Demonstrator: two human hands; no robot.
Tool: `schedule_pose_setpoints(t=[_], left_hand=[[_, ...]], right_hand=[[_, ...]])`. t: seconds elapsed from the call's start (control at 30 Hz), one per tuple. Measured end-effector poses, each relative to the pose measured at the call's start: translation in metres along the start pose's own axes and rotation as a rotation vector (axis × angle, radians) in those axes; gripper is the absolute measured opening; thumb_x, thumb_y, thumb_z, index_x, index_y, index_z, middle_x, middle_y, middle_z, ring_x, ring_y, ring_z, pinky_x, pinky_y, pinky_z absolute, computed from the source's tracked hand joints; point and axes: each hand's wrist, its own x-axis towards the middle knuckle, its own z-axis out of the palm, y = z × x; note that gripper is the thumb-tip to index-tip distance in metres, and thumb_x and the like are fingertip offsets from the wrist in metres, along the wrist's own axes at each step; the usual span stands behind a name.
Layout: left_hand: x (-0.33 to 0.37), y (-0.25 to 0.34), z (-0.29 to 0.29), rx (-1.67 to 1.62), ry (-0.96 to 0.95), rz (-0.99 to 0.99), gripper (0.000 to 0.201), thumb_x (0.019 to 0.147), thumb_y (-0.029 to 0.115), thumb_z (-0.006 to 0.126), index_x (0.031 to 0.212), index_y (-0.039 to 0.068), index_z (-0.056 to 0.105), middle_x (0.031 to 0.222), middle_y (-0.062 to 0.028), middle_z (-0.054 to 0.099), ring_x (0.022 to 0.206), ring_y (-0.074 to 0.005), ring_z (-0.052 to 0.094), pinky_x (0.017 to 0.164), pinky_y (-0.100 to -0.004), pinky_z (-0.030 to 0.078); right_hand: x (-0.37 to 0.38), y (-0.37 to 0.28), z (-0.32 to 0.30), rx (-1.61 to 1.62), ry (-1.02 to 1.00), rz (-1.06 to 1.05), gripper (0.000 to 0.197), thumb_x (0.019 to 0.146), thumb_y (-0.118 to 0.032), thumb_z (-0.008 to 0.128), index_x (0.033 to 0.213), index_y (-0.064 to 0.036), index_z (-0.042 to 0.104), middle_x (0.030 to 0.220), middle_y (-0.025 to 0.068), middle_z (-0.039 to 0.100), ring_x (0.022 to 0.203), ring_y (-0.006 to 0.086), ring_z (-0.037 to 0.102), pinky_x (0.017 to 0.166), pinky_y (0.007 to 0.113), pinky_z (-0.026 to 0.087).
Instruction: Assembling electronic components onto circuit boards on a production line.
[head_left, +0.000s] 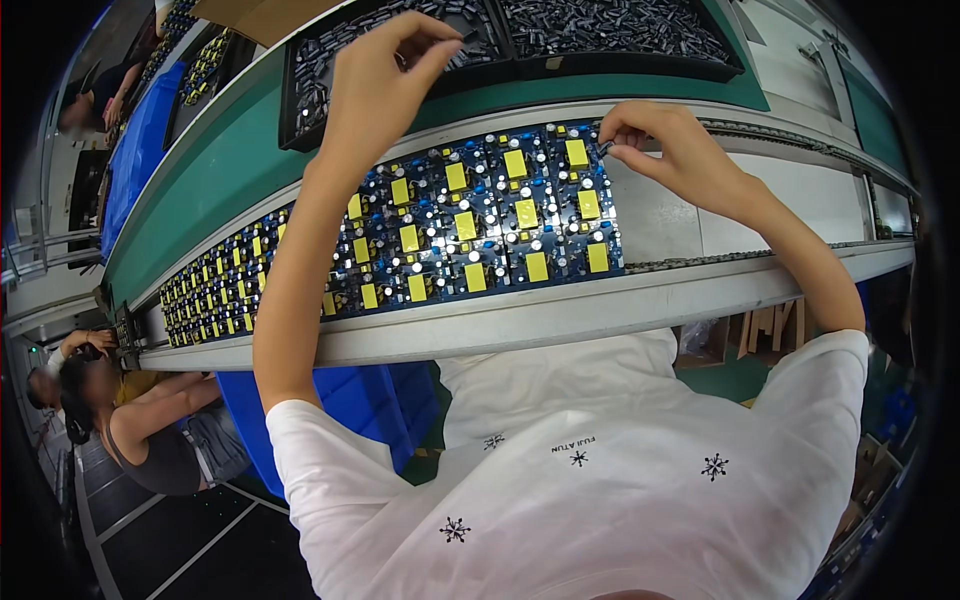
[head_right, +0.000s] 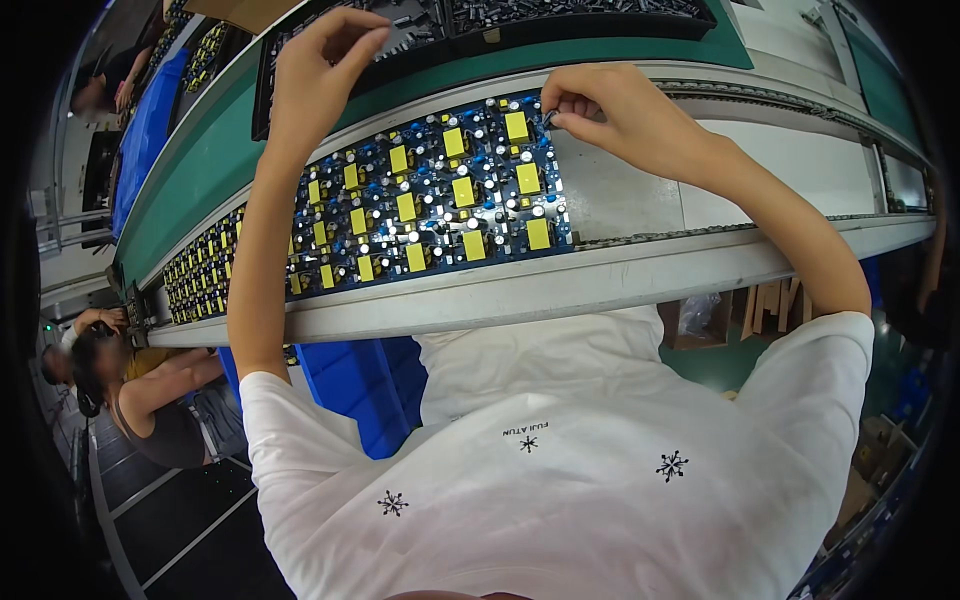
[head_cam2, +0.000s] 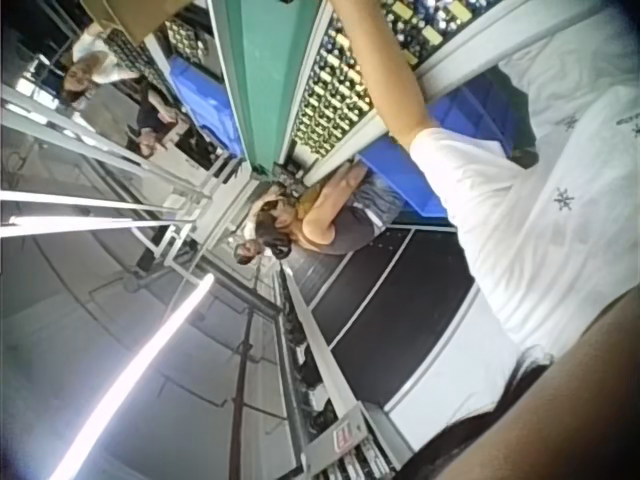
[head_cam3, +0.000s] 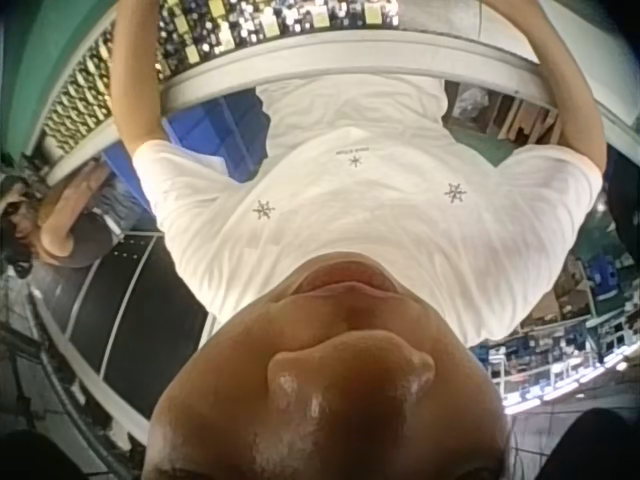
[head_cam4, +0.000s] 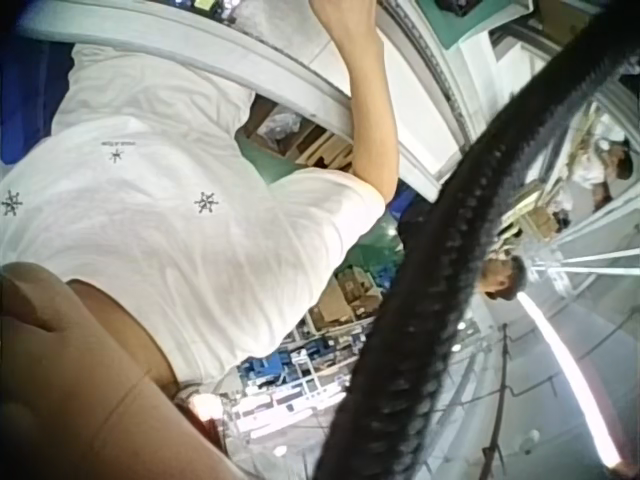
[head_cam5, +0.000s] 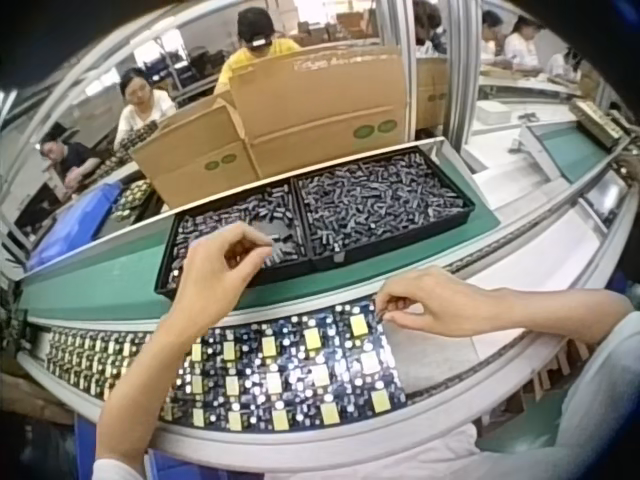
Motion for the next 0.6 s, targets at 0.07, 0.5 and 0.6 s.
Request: schedule_pose_setpoints(t=[0.07, 0.5, 0.6], left_hand=[[-0.009, 0.009, 0.001, -0.106, -0.037, -0.007, 0.013, 0.089, 0.016, 0.071, 0.098, 0.006, 0.074, 0.085, -0.0044, 0.072, 0.075, -0.0126, 0.067, 0.067, -0.0271, 0.049], [-0.028, 0.039, 0.005, -0.210, -0.264, -0.063, 0.015, 0.086, 0.011, 0.073, 0.100, 0.005, 0.074, 0.078, -0.0035, 0.071, 0.070, -0.0085, 0.061, 0.064, -0.0239, 0.047], [-0.028, 0.034, 0.011, -0.261, -0.257, -0.062, 0.015, 0.086, 0.012, 0.073, 0.099, 0.005, 0.075, 0.078, -0.0036, 0.071, 0.068, -0.0084, 0.060, 0.064, -0.0240, 0.047]], right_hand=[[0.001, 0.000, 0.001, -0.004, -0.001, -0.006, 0.012, 0.091, -0.003, 0.064, 0.101, 0.0026, 0.061, 0.091, 0.0084, 0.062, 0.079, 0.0163, 0.058, 0.075, 0.028, 0.050], [0.007, -0.010, 0.006, -0.303, 0.033, -0.210, 0.012, 0.089, 0.000, 0.063, 0.100, 0.0004, 0.058, 0.093, 0.0145, 0.061, 0.086, 0.0301, 0.060, 0.076, 0.040, 0.049], [0.009, -0.010, 0.007, -0.328, 0.039, -0.237, 0.012, 0.089, -0.001, 0.063, 0.100, 0.0000, 0.057, 0.092, 0.0147, 0.060, 0.086, 0.0306, 0.060, 0.075, 0.040, 0.048]])
